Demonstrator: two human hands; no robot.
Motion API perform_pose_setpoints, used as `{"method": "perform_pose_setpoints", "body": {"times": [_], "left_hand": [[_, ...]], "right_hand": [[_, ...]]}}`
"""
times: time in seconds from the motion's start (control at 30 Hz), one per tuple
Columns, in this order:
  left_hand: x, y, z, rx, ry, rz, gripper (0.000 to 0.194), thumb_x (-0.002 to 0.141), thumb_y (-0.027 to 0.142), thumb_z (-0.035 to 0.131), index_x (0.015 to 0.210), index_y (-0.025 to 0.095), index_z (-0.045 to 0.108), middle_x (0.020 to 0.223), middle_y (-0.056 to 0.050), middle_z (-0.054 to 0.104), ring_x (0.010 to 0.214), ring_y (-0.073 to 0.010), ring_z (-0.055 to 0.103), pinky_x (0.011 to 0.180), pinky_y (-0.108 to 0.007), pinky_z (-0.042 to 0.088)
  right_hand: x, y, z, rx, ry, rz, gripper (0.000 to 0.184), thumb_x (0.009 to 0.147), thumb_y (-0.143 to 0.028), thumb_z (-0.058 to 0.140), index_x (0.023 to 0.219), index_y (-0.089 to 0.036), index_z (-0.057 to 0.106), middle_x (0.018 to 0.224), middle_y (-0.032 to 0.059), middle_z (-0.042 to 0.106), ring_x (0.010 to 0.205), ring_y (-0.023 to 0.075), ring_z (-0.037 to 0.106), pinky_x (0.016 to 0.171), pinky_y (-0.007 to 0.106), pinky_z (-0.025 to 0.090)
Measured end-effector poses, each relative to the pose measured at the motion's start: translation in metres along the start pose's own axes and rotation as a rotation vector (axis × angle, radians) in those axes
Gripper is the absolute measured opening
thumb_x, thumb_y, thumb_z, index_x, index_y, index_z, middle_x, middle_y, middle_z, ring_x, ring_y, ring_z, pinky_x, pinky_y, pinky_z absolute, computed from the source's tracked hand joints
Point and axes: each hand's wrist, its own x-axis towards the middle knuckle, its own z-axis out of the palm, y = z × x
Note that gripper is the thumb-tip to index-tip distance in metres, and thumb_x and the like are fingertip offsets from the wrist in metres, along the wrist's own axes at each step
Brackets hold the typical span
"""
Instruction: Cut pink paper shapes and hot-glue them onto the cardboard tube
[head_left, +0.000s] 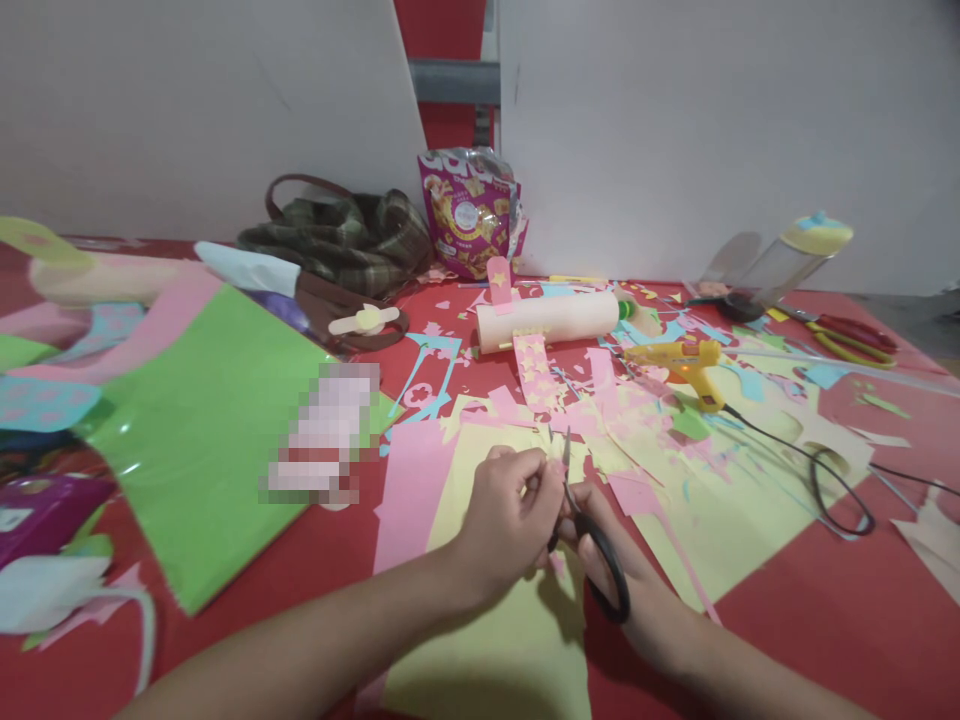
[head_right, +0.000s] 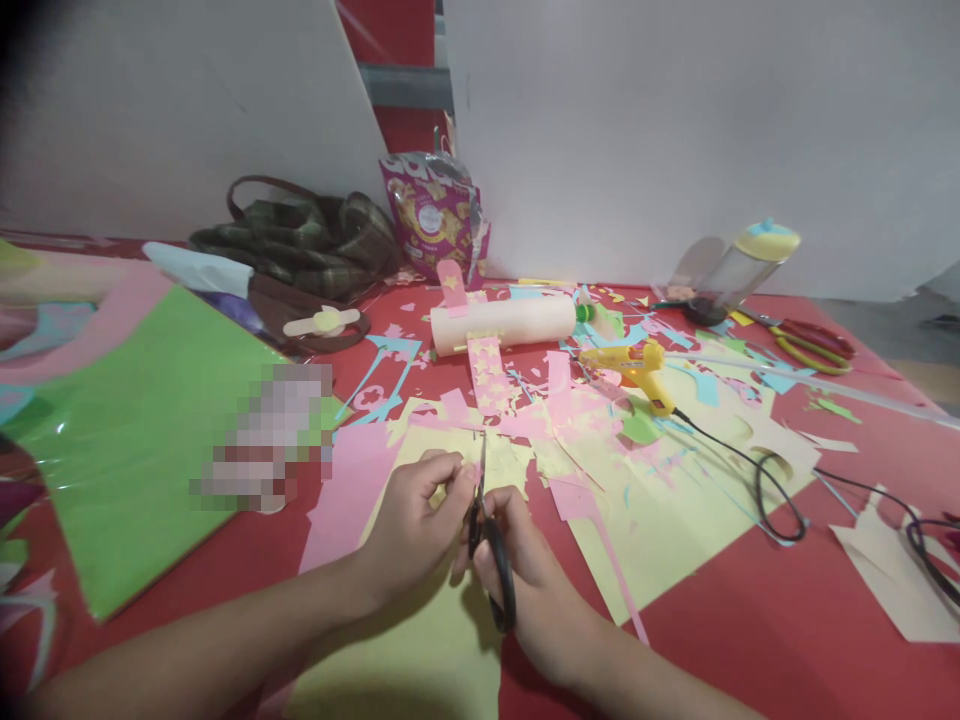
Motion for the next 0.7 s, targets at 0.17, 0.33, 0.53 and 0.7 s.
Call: {"method": "perform_pose_setpoints", "body": {"times": [0.17,0.33,0.53,0.7], "left_hand": [[-0.0012,0.0003,0.0032,0.058,0.035,0.009,0.036,0.080,0.023,0.034,0.045,0.018,0.032,0.035,0.005,0.038,0.043,-0.0090,0.037,0.060,-0.025,0.035],[-0.0032,-0.0009,0.0062,0.077,0.077,0.015,0.036,0.080,0.022,0.034,0.045,0.017,0.030,0.035,0.006,0.035,0.042,-0.0081,0.033,0.059,-0.024,0.034],[-0.0029,-0.0029,0.0068,0.069,0.105,0.062,0.035,0.080,0.021,0.034,0.046,0.017,0.029,0.040,0.005,0.033,0.044,-0.0081,0.035,0.057,-0.023,0.032],[-0.0031,-0.0041,0.0076,0.071,0.090,0.065,0.035,0.080,0.020,0.034,0.046,0.016,0.028,0.041,0.005,0.032,0.045,-0.0081,0.035,0.057,-0.024,0.031]], "right_hand": [[-0.0008,-0.0030,0.0016,-0.034,-0.004,0.025,0.018,0.084,-0.042,0.036,0.086,-0.025,0.036,0.079,0.0003,0.047,0.071,0.0143,0.044,0.069,0.028,0.035],[-0.0017,-0.0040,0.0029,-0.153,0.036,0.034,0.020,0.083,-0.044,0.034,0.085,-0.024,0.034,0.079,0.0002,0.043,0.073,0.0150,0.041,0.070,0.029,0.035],[-0.0014,-0.0048,0.0035,-0.252,0.063,0.029,0.022,0.083,-0.045,0.033,0.085,-0.023,0.033,0.076,-0.0004,0.040,0.069,0.0151,0.038,0.069,0.030,0.036],[-0.0006,-0.0046,0.0027,-0.291,0.070,0.019,0.021,0.083,-0.044,0.033,0.086,-0.023,0.033,0.077,0.0002,0.039,0.070,0.0156,0.037,0.068,0.030,0.035]]}}
